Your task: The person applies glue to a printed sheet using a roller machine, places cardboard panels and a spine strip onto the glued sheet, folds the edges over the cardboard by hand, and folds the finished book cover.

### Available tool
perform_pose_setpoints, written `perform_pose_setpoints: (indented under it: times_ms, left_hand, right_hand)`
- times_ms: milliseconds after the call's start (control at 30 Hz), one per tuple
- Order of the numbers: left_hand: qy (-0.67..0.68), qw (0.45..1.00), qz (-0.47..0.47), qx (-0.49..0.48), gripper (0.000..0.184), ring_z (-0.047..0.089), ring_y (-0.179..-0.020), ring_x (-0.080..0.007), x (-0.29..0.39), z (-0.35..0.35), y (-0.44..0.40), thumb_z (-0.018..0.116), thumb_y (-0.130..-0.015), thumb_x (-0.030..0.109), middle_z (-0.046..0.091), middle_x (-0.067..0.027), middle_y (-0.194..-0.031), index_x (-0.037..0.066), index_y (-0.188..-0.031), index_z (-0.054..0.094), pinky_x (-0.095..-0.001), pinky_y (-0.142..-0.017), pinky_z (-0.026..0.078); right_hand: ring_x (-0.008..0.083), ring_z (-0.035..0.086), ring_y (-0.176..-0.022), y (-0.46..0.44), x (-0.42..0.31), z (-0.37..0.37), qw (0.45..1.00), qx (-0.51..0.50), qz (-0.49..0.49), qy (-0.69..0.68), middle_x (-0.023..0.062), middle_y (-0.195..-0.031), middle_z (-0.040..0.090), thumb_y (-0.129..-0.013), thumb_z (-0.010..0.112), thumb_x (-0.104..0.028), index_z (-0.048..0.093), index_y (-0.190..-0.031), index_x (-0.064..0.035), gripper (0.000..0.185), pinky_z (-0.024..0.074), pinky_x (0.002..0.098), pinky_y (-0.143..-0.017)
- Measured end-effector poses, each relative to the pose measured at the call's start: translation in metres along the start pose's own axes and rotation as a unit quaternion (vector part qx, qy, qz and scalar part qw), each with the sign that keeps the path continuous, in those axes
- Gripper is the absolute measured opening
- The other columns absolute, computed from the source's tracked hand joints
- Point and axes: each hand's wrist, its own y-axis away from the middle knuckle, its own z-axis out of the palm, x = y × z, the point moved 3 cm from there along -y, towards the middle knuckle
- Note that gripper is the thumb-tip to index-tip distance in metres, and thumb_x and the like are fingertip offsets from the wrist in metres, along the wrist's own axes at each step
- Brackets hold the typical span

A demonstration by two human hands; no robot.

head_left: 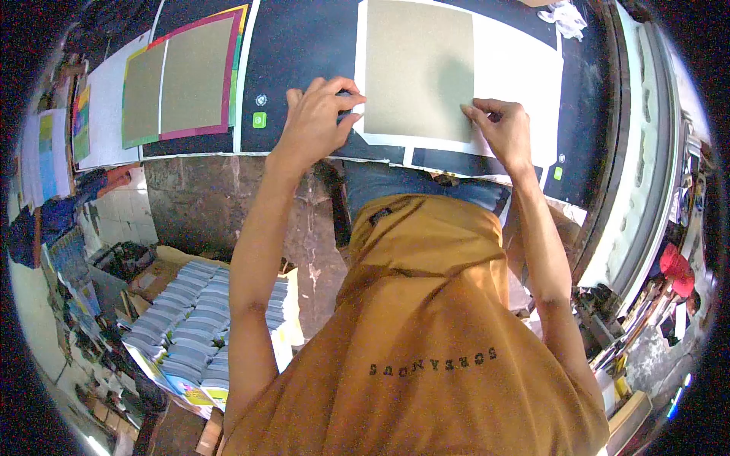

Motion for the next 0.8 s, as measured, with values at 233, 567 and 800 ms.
perform_pose_setpoints:
  times_ms: [233,567,800]
  left_hand:
    - [0.007,1.0,-0.003,-0.006,0.026,0.059,-0.115,-0.0243,-0.003,0.001,-0.002,0.073,-0.089,0.023,0.064,0.0022,-0.123,0.018,-0.114,0.075,-0.0461,-0.09,0.039]
    - [-0.013,1.0,-0.008,-0.018,0.025,0.059,-0.112,-0.0244,-0.001,-0.002,-0.003,0.074,-0.088,0.023,0.064,0.0017,-0.124,0.019,-0.113,0.076,-0.046,-0.089,0.04]
    - [-0.013,0.999,-0.021,-0.036,0.025,0.059,-0.114,-0.0249,0.003,-0.006,-0.007,0.074,-0.088,0.024,0.064,0.0018,-0.122,0.017,-0.113,0.076,-0.0462,-0.092,0.04]
  right_hand:
    - [0.0269,0.076,-0.076,0.0,-0.004,-0.002,1.0,-0.01,-0.002,0.006,0.0205,-0.083,0.076,-0.086,0.078,-0.028,0.078,-0.103,0.0016,0.034,0.0597,0.0362,-0.073]
    - [0.028,0.076,-0.075,-0.002,0.001,0.0,1.0,-0.023,0.004,-0.01,0.0212,-0.083,0.075,-0.085,0.078,-0.028,0.078,-0.102,0.0004,0.033,0.06,0.0366,-0.074]
    - [0.0264,0.076,-0.077,-0.005,-0.002,-0.005,0.999,-0.044,0.004,0.0,0.0198,-0.084,0.076,-0.084,0.08,-0.028,0.079,-0.101,-0.0011,0.032,0.0596,0.0355,-0.075]
